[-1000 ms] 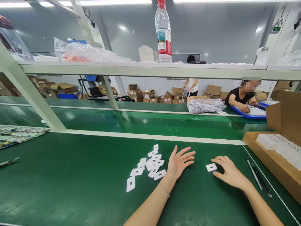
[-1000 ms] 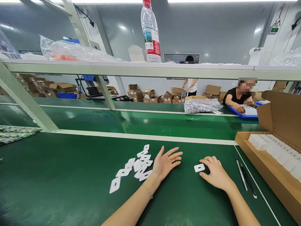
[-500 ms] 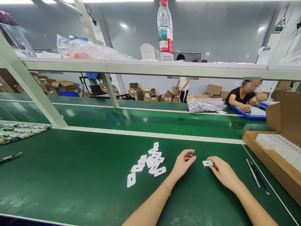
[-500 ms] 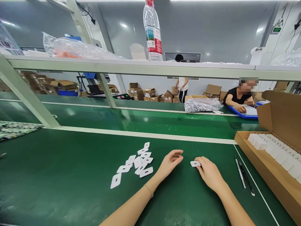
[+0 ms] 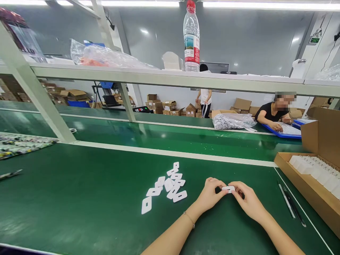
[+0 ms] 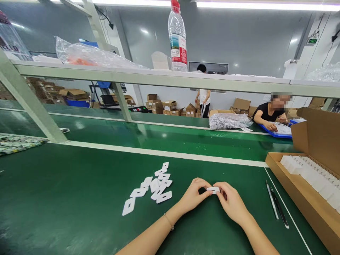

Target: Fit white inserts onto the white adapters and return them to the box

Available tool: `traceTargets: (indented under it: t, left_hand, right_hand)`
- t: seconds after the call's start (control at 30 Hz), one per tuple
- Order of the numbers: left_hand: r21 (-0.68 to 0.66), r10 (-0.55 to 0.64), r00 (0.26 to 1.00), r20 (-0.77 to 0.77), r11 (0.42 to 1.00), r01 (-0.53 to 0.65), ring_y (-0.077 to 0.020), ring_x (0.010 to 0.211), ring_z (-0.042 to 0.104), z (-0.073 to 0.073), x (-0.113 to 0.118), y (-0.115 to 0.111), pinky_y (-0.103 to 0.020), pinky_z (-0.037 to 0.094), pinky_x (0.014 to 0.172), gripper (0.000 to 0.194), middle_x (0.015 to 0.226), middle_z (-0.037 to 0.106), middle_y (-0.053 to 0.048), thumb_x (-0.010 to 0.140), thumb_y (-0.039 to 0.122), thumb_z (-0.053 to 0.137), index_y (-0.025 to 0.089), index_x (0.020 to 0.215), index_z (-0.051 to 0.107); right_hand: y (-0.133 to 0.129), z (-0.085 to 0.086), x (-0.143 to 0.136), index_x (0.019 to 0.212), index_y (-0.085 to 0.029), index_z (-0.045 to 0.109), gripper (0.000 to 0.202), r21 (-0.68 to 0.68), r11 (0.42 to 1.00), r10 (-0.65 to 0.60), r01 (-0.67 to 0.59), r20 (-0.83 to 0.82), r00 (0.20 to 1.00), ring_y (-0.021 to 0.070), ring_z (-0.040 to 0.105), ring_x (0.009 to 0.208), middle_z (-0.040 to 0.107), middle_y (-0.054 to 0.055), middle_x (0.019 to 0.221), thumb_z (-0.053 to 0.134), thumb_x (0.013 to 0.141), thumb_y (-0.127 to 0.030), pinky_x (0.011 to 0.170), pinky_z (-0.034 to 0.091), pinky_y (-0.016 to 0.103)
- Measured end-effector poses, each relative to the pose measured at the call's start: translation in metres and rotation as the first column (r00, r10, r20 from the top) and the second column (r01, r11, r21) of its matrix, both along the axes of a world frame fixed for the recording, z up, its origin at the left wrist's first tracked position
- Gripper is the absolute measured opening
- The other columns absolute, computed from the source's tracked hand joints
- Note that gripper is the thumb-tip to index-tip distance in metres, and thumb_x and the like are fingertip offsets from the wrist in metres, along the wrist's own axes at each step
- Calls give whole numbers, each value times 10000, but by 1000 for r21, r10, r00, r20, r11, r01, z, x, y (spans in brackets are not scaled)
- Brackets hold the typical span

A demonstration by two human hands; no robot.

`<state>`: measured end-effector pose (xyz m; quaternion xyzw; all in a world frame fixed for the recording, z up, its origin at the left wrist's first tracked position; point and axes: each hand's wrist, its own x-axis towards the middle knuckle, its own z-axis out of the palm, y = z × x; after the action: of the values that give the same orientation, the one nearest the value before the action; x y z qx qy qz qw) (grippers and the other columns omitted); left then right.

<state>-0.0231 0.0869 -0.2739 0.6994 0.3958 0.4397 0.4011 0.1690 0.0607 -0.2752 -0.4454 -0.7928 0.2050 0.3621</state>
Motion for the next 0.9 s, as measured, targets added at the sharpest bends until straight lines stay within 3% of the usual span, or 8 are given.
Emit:
traceTargets:
  t: [0.2, 0.37, 0.5, 0.6, 0.77, 0.9]
  left_hand:
    - [-22, -6, 1000, 2, 1000, 6, -280, 827, 570, 3, 0, -1, -437, 321, 943, 27, 661, 702, -40, 732, 269, 717, 249, 727, 735]
    - [-21, -34, 997, 71, 999, 36, -240, 735, 631, -2, 0, 2, -411, 381, 944, 198, 597, 679, -4, 740, 302, 728, 238, 927, 728]
    - [-15, -14, 998, 65, 1000, 15, -262, 843, 631, -4, -1, 1, -416, 361, 978, 320, 667, 703, -19, 690, 280, 778, 237, 1001, 715]
    - [-4, 1, 999, 44, 1000, -1, -288, 917, 602, -2, -1, -1, -435, 329, 996, 307, 744, 722, -45, 659, 250, 799, 245, 959, 733]
    - [15, 21, 999, 33, 1000, -22, -292, 901, 570, 3, -1, -1, -468, 316, 998, 216, 806, 719, -52, 683, 284, 778, 278, 899, 756]
    - [20, 14, 999, 30, 1000, -14, -320, 1000, 559, 4, -2, -3, -506, 273, 1050, 192, 942, 729, -64, 677, 318, 797, 289, 862, 757]
  right_hand:
    - [-1, 0, 1, 1111, -258, 618, 247, 16, 1000, 4, -5, 40, 999, 160, 580, 702, 660, 46, 966, 437, 952, -314, 637, 520, 292]
    - [0, -2, 3, 1145, -268, 617, 255, 44, 999, -20, 17, 83, 996, 165, 590, 701, 663, 41, 935, 468, 940, -306, 639, 531, 297]
    - [2, -3, 4, 1139, -268, 615, 246, 61, 997, -50, 45, 73, 996, 165, 597, 707, 672, 42, 961, 478, 945, -333, 637, 533, 298]
    - [2, -2, 5, 1141, -270, 613, 249, 70, 996, -54, 49, 66, 996, 169, 604, 717, 675, 49, 986, 467, 955, -349, 636, 536, 301]
    - [2, -2, 6, 1120, -268, 603, 222, 117, 992, -53, 46, 54, 997, 208, 624, 943, 647, 67, 1093, 482, 954, -352, 796, 552, 345]
    - [5, -5, 7, 1091, -262, 598, 193, 156, 987, -61, 50, 72, 996, 225, 585, 1087, 625, 74, 1116, 490, 952, -342, 917, 526, 385]
